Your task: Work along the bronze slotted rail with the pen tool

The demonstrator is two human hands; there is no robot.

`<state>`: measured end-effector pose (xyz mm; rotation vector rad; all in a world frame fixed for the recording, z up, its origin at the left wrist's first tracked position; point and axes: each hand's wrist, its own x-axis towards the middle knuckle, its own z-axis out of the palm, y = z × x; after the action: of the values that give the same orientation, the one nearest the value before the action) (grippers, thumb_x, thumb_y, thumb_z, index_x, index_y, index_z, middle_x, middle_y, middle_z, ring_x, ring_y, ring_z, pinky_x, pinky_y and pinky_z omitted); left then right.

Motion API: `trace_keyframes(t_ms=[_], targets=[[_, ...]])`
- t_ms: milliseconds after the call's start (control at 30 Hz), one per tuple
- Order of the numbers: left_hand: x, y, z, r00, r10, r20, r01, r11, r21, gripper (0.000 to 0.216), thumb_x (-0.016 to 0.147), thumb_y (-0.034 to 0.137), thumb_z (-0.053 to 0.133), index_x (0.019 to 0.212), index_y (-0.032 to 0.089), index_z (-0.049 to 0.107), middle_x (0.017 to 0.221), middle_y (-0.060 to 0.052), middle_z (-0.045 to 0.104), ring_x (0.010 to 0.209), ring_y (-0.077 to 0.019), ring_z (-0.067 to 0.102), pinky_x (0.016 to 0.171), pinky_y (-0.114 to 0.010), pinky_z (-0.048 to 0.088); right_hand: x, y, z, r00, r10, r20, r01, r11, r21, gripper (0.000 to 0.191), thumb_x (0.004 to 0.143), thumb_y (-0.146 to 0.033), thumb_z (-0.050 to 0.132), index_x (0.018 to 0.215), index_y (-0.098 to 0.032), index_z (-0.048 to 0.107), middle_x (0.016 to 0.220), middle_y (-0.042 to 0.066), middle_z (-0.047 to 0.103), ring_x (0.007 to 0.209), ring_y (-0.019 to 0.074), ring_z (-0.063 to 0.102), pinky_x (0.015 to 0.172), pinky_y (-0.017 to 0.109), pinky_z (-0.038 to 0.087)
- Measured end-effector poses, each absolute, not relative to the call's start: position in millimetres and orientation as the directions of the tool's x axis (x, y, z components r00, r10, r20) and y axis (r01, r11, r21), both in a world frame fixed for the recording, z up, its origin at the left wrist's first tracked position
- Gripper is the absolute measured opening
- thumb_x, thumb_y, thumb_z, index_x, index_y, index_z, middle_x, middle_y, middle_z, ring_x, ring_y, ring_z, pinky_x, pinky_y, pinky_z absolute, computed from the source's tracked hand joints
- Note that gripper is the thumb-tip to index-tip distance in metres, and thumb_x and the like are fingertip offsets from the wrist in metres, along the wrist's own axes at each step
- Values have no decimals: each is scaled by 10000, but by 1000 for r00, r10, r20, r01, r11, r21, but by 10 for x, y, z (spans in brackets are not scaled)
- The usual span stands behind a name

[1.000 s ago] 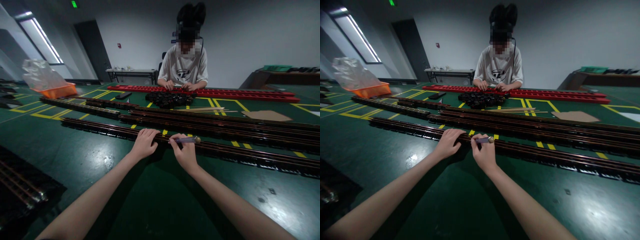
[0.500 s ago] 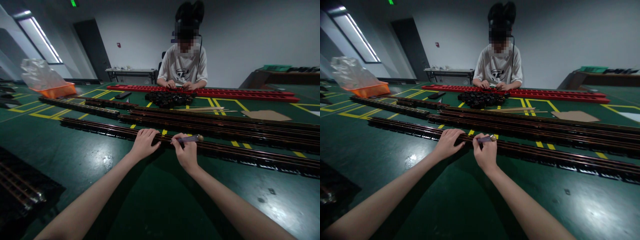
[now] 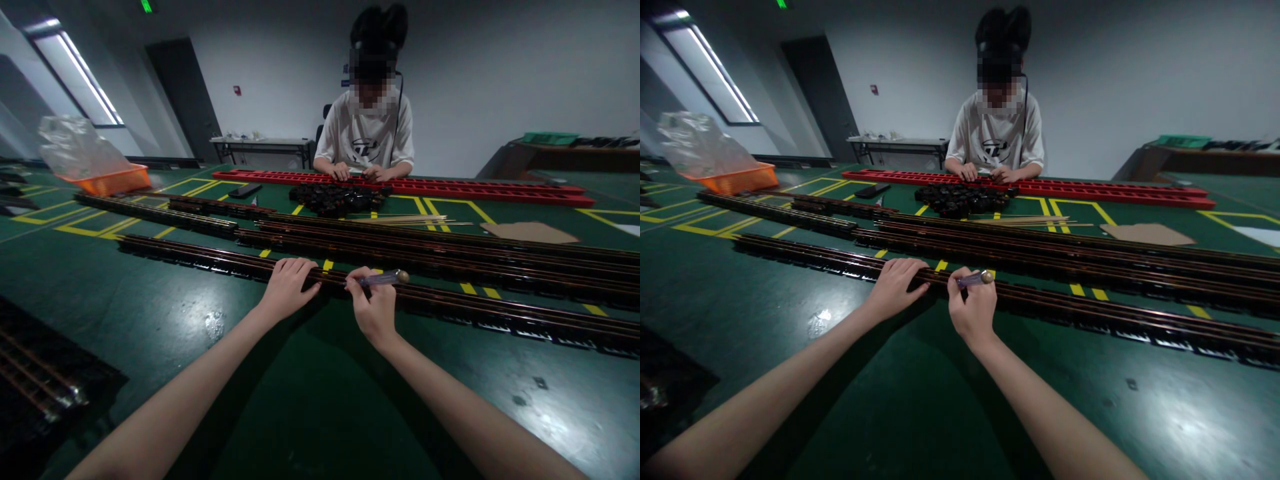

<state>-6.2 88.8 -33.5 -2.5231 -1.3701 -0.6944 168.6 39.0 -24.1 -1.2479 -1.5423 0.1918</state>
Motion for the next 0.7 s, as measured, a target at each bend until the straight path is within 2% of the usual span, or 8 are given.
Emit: trace_keyframes(t_ms=[533, 700], targets=[[-67, 891, -339, 465, 738, 488, 825, -561, 62, 265, 854, 327, 513, 1073, 183, 556, 1072, -72, 639, 1024, -249, 555, 939, -413, 361, 1710, 405, -235, 109, 773, 625, 591, 455, -666, 175, 825, -249, 462, 681, -216, 556, 635, 22, 599, 648, 198, 571, 669, 330, 402], [-68, 894, -333, 471, 735, 488, 825, -563, 51, 266, 855, 331, 516, 1070, 180, 559, 1052, -71, 648, 1006, -249, 558, 927, -410, 367, 1753, 413, -237, 36, 776, 630, 608, 483, -630, 178, 846, -244, 457, 704, -209, 558, 647, 22, 602, 661, 195, 568, 687, 336, 389]])
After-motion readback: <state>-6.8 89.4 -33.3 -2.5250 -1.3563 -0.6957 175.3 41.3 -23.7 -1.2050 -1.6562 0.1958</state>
